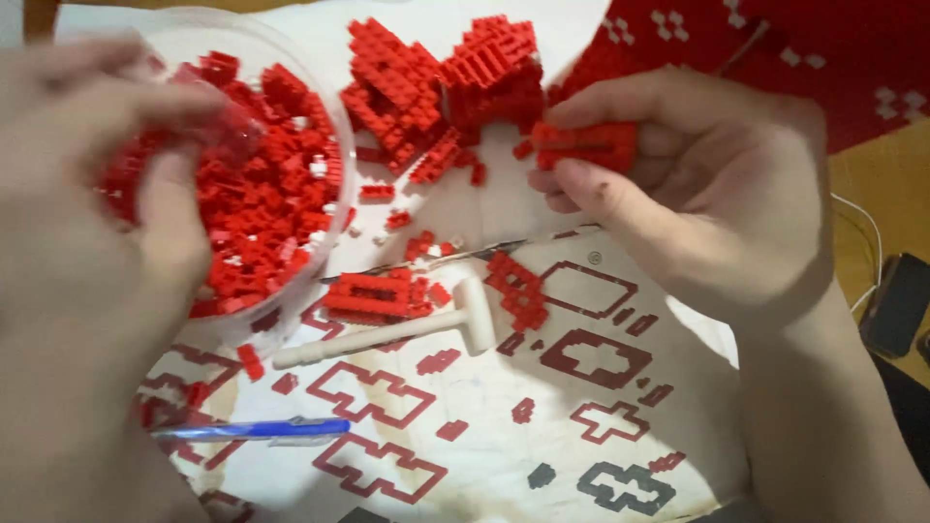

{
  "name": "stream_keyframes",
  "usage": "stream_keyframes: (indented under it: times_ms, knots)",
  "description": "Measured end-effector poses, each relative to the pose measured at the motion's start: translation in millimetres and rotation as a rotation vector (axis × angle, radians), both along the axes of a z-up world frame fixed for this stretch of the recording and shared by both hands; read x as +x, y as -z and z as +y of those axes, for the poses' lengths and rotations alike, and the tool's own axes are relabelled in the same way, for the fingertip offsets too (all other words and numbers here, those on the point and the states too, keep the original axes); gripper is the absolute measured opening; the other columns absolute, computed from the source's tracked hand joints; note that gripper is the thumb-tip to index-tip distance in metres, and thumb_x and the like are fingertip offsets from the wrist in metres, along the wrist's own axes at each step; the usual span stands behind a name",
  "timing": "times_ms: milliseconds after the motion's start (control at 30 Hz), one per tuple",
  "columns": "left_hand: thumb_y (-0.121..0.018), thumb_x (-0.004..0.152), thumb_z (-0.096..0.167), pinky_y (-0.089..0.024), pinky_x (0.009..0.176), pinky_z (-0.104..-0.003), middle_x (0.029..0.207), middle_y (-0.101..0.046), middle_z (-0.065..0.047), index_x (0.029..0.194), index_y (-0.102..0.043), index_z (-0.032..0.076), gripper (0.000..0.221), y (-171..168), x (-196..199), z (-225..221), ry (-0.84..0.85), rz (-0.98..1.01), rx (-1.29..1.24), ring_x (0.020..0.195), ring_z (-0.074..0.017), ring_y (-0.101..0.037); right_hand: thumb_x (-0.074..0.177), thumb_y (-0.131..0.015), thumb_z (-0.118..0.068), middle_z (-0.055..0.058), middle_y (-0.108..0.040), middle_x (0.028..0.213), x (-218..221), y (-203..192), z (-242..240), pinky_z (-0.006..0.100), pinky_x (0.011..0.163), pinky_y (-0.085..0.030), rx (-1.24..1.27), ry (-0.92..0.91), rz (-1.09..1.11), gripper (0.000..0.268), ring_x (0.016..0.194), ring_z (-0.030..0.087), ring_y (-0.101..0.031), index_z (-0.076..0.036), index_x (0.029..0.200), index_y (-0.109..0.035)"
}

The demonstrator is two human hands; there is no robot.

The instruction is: Assembling small red plastic building blocks into a larger structure on a table.

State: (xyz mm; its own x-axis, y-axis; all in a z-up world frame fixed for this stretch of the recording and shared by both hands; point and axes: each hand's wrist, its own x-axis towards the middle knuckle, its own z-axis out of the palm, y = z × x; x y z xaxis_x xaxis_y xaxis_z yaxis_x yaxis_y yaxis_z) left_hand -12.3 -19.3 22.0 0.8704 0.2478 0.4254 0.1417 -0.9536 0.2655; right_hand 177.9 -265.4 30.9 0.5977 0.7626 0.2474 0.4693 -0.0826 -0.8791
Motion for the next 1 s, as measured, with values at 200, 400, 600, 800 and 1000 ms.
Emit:
stream_keyframes:
  times_ms: [200,400,600,800,1000]
  knots:
    - [-0.068,0.099,0.032,-0.053,0.087,-0.048,0.117,-0.079,-0.001,0.132,-0.080,0.025,0.036,28,11,25,-0.121,0.390,0.088,0.104,-0.0293,-0.073,0.104,-0.071,0.003,0.021,-0.075,0.111,-2,6,1,0.029,0.085,-0.074,0.020,0.197,0.110,0.027,0.102,0.025,-0.081,0.009,0.128,-0.061]
    - [-0.066,0.093,-0.010,-0.053,0.087,-0.041,0.104,-0.073,-0.020,0.121,-0.069,-0.007,0.028,47,13,28,-0.008,0.283,-0.325,0.090,-0.0296,-0.069,0.113,-0.066,0.005,0.022,-0.072,0.119,8,18,-6,0.030,0.090,-0.073,0.057,0.155,-0.019,0.022,0.103,0.024,-0.078,0.012,0.133,-0.059]
    - [-0.054,0.100,-0.018,-0.043,0.085,-0.036,0.122,-0.059,-0.023,0.137,-0.051,-0.008,0.039,72,-2,37,-0.043,0.246,-0.493,0.097,-0.0286,-0.058,0.119,-0.063,0.009,0.029,-0.070,0.128,11,20,-14,0.036,0.095,-0.076,0.060,0.095,-0.125,0.014,0.116,0.036,-0.081,0.014,0.130,-0.057]
    - [-0.038,0.113,-0.001,-0.043,0.052,-0.037,0.132,-0.059,-0.018,0.148,-0.052,0.007,0.038,93,10,42,-0.333,0.309,-0.690,0.082,-0.0271,-0.058,0.114,-0.068,0.012,0.029,-0.071,0.124,10,18,-22,0.034,0.094,-0.073,0.030,0.119,-0.146,0.019,0.112,0.034,-0.080,0.016,0.129,-0.058]
    - [-0.059,0.117,-0.021,-0.044,0.124,-0.041,0.135,-0.062,-0.027,0.134,-0.065,-0.011,0.020,106,-16,60,0.032,0.085,-0.420,0.129,-0.0369,-0.061,0.108,-0.074,0.016,0.030,-0.072,0.118,2,9,-17,0.031,0.092,-0.069,0.025,0.120,-0.175,0.025,0.107,0.031,-0.079,0.019,0.127,-0.059]
